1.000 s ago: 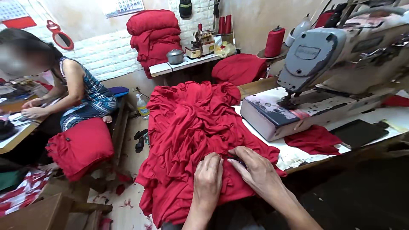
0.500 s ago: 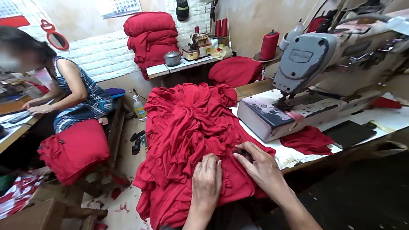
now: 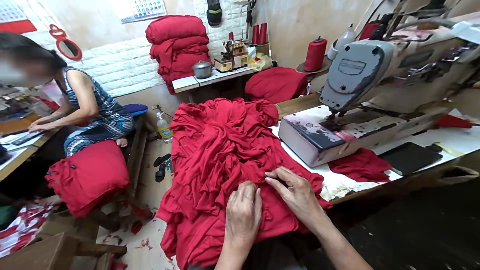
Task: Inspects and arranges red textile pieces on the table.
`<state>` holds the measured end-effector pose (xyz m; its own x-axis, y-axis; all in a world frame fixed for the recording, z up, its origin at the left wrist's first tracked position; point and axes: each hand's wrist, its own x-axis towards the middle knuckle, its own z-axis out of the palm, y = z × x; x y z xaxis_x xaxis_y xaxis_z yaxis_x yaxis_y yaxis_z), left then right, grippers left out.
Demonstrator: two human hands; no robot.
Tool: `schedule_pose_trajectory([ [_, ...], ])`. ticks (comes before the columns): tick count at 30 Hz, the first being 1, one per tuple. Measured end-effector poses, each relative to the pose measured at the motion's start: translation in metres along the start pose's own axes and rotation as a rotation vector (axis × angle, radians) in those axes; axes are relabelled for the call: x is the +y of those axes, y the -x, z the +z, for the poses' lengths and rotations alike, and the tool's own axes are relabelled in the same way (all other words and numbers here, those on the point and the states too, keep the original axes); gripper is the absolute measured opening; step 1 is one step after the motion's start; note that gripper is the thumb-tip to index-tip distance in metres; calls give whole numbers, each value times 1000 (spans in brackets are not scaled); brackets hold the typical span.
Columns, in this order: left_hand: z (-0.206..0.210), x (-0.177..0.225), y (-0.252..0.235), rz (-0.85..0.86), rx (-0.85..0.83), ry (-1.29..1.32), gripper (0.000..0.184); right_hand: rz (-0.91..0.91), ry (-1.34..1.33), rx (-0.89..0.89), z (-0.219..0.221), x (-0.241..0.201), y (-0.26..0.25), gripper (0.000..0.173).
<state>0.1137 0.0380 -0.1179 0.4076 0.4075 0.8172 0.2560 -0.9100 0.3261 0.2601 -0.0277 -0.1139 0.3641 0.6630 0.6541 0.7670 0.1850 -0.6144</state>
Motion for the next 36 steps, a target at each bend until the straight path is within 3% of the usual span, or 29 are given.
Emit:
schedule_pose_trajectory([
  [4, 1, 3, -6, 51, -14, -108, 19, 69, -192, 83, -3, 1, 3, 18],
  [8, 1, 7, -23, 0, -251, -276, 59, 148, -262, 199, -7, 6, -5, 41],
  [9, 2, 5, -28, -10, -305, -288, 58, 175, -188, 198, -9, 8, -9, 48],
  [12, 7, 1, -43, 16, -362, -356, 20, 288, 86, 20, -14, 19, -24, 59],
  [14, 11, -2, -44, 12, -301, -348, 13, 290, 173, -78, -14, 32, -34, 36],
  [16, 13, -7, -39, 25, -205, -322, 13, 237, 163, -17, -17, 42, -43, 26],
  [20, 12, -12, -32, 35, -66, -276, 20, 229, -94, 152, -33, 56, -56, 21],
  [24, 13, -11, -33, 29, -64, -263, 22, 292, -338, 243, -45, 53, -61, 12],
  [28, 12, -12, -31, 32, -75, -258, 18, 201, -418, 298, -47, 47, -57, 7],
  [32, 12, -13, -30, 37, -81, -239, 19, 227, -456, 263, -47, 39, -56, 10],
  [34, 12, -13, -29, 48, -76, -237, 19, 176, -350, 262, -47, 41, -57, 10],
  [36, 12, -13, -29, 54, -59, -244, 18, 15, 32, 275, -52, 41, -60, 16],
])
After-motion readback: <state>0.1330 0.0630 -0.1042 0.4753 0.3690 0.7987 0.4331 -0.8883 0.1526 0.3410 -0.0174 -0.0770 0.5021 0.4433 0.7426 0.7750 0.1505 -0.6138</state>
